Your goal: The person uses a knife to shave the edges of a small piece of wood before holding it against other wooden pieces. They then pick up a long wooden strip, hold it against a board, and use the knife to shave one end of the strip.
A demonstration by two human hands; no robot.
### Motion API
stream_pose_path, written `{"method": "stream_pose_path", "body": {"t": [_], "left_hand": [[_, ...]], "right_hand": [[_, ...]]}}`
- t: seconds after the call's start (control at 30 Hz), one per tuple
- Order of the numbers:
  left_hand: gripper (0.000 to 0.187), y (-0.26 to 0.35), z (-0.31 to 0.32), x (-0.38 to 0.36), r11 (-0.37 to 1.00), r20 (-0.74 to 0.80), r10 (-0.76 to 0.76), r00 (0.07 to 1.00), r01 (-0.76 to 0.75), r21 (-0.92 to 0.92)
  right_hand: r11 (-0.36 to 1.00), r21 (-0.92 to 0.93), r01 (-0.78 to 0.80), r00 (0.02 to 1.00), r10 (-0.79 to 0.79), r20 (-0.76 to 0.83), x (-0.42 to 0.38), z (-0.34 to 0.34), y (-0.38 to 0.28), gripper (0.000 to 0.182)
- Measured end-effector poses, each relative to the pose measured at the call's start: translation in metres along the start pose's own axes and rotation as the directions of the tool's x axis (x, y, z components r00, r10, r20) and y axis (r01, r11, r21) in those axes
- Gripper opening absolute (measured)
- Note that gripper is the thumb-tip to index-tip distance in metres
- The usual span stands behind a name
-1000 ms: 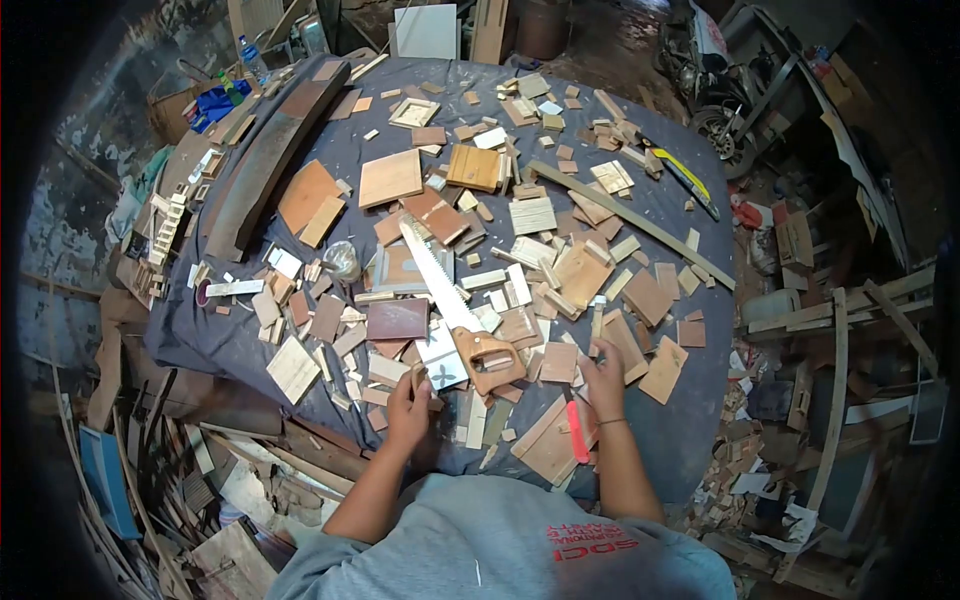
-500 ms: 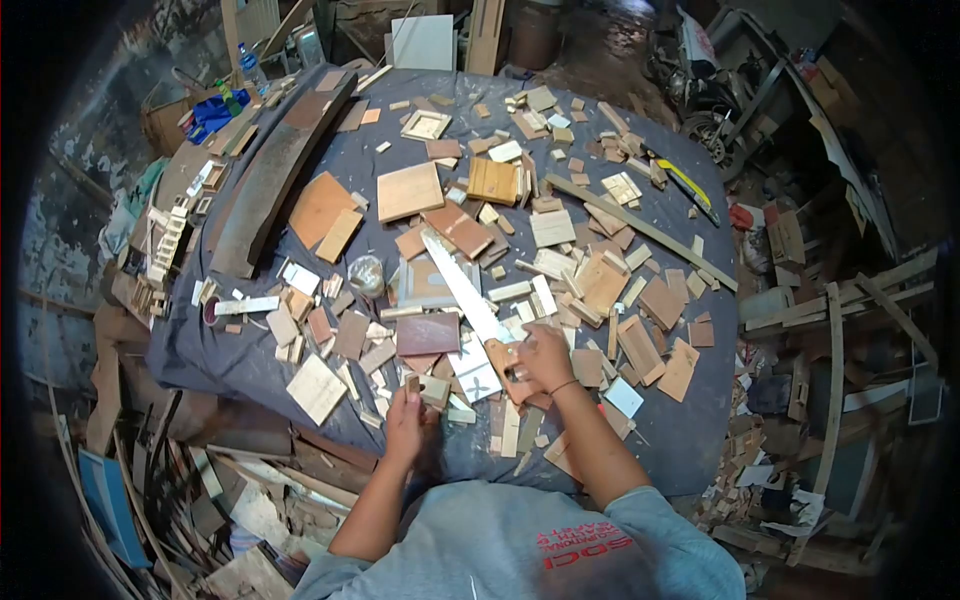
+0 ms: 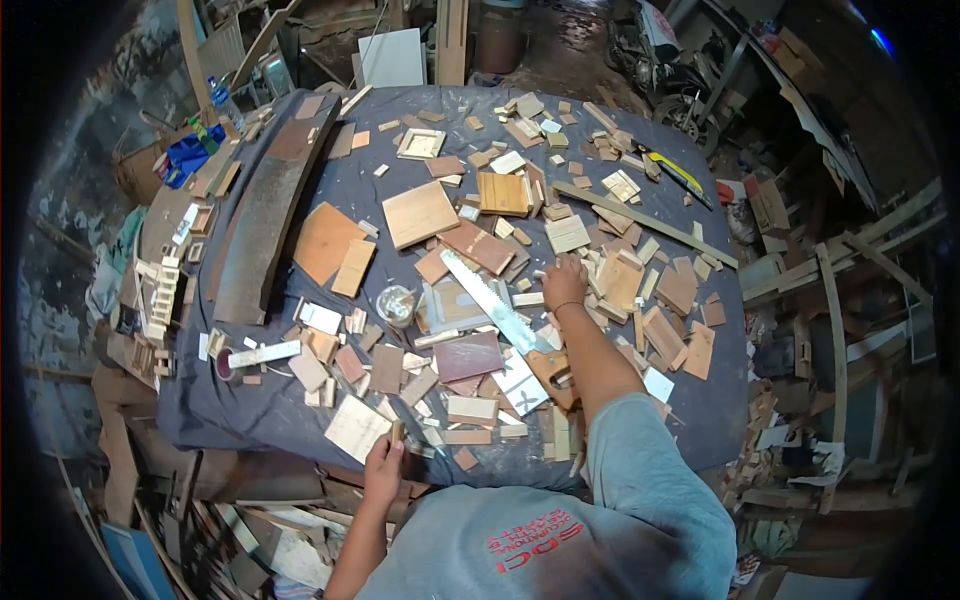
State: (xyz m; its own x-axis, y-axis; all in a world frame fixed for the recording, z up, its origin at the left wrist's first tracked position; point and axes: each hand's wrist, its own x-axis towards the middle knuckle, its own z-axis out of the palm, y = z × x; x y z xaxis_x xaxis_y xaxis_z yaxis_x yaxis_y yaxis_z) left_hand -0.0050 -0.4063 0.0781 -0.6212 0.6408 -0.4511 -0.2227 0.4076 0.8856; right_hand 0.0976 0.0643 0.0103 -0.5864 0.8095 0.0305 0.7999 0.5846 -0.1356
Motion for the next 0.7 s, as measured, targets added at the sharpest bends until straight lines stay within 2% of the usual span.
{"method": "stream_pose_path", "body": {"t": [0.03, 0.07, 0.1, 0.13, 0.17, 0.2, 0.23, 0.27, 0.33, 0.37, 0.43, 0.47, 0.53, 0.57, 0.67, 0.7], "left_hand": [[0.024, 0.001, -0.009, -0.002, 0.999, -0.016, 0.037, 0.999, -0.037, 0.030], [0.024, -0.004, -0.018, -0.001, 0.998, -0.003, 0.045, 0.999, -0.045, 0.042], [0.021, -0.013, -0.026, 0.002, 0.999, -0.051, 0.032, 0.998, -0.033, -0.024], [0.020, -0.012, -0.031, 0.005, 0.995, -0.097, 0.013, 0.995, -0.022, -0.093], [0.026, -0.011, -0.039, 0.010, 0.999, -0.073, 0.001, 0.997, -0.004, -0.041], [0.026, -0.012, -0.041, 0.015, 0.999, -0.057, -0.003, 0.998, 0.001, -0.034], [0.026, 0.017, -0.033, 0.017, 0.990, -0.043, -0.074, 0.996, 0.068, -0.128], [0.027, 0.035, -0.031, 0.021, 0.966, -0.012, -0.162, 0.987, 0.156, -0.205], [0.023, 0.047, -0.022, 0.037, 0.935, 0.124, -0.115, 0.986, 0.149, -0.321], [0.020, 0.060, -0.014, 0.045, 0.916, 0.183, -0.095, 0.978, 0.158, -0.370], [0.020, 0.081, 0.002, 0.057, 0.921, 0.261, -0.081, 0.962, 0.172, -0.350], [0.021, 0.094, 0.010, 0.062, 0.924, 0.300, -0.055, 0.952, 0.163, -0.347], [0.022, 0.114, 0.026, 0.067, 0.925, 0.337, -0.033, 0.941, 0.157, -0.346], [0.026, 0.121, 0.033, 0.068, 0.924, 0.378, -0.002, 0.926, 0.147, -0.353], [0.032, 0.126, 0.046, 0.066, 0.901, 0.454, 0.052, 0.889, 0.154, -0.405], [0.033, 0.125, 0.049, 0.064, 0.879, 0.490, 0.078, 0.868, 0.172, -0.444]], "right_hand": [[0.997, 0.026, 0.066, 0.961, -0.057, -0.270, -0.007, -0.009, -0.010, 0.022], [0.998, 0.031, 0.050, 0.960, -0.040, -0.278, -0.007, -0.018, -0.021, 0.022], [0.836, 0.546, -0.042, 0.962, 0.182, -0.204, -0.007, -0.026, -0.030, 0.020], [0.426, 0.897, -0.116, 0.943, 0.330, -0.035, -0.006, -0.031, -0.033, 0.019], [0.060, 0.997, -0.058, 0.970, 0.241, 0.042, -0.011, -0.035, -0.033, 0.022], [-0.130, 0.989, -0.074, 0.976, 0.194, 0.099, -0.023, -0.036, -0.034, 0.023], [-0.317, 0.943, -0.097, 0.980, 0.137, 0.147, -0.044, -0.061, -0.047, 0.024], [-0.557, 0.802, -0.214, 0.972, -0.043, 0.229, -0.077, -0.099, -0.064, 0.023], [-0.655, 0.694, -0.298, 0.951, -0.144, 0.272, -0.102, -0.121, -0.076, 0.029], [-0.659, 0.690, -0.300, 0.949, -0.135, 0.284, -0.113, -0.131, -0.083, 0.029], [-0.712, 0.583, -0.392, 0.918, -0.266, 0.293, -0.130, -0.143, -0.093, 0.029], [-0.713, 0.581, -0.393, 0.917, -0.263, 0.298, -0.136, -0.142, -0.094, 0.029], [-0.759, 0.441, -0.479, 0.878, -0.416, 0.237, -0.147, -0.141, -0.097, 0.035], [-0.764, 0.417, -0.493, 0.870, -0.432, 0.237, -0.151, -0.144, -0.100, 0.037], [-0.703, 0.512, -0.493, 0.870, -0.413, 0.269, -0.158, -0.151, -0.111, 0.035], [-0.633, 0.600, -0.488, 0.872, -0.382, 0.306, -0.160, -0.155, -0.115, 0.031]]}}
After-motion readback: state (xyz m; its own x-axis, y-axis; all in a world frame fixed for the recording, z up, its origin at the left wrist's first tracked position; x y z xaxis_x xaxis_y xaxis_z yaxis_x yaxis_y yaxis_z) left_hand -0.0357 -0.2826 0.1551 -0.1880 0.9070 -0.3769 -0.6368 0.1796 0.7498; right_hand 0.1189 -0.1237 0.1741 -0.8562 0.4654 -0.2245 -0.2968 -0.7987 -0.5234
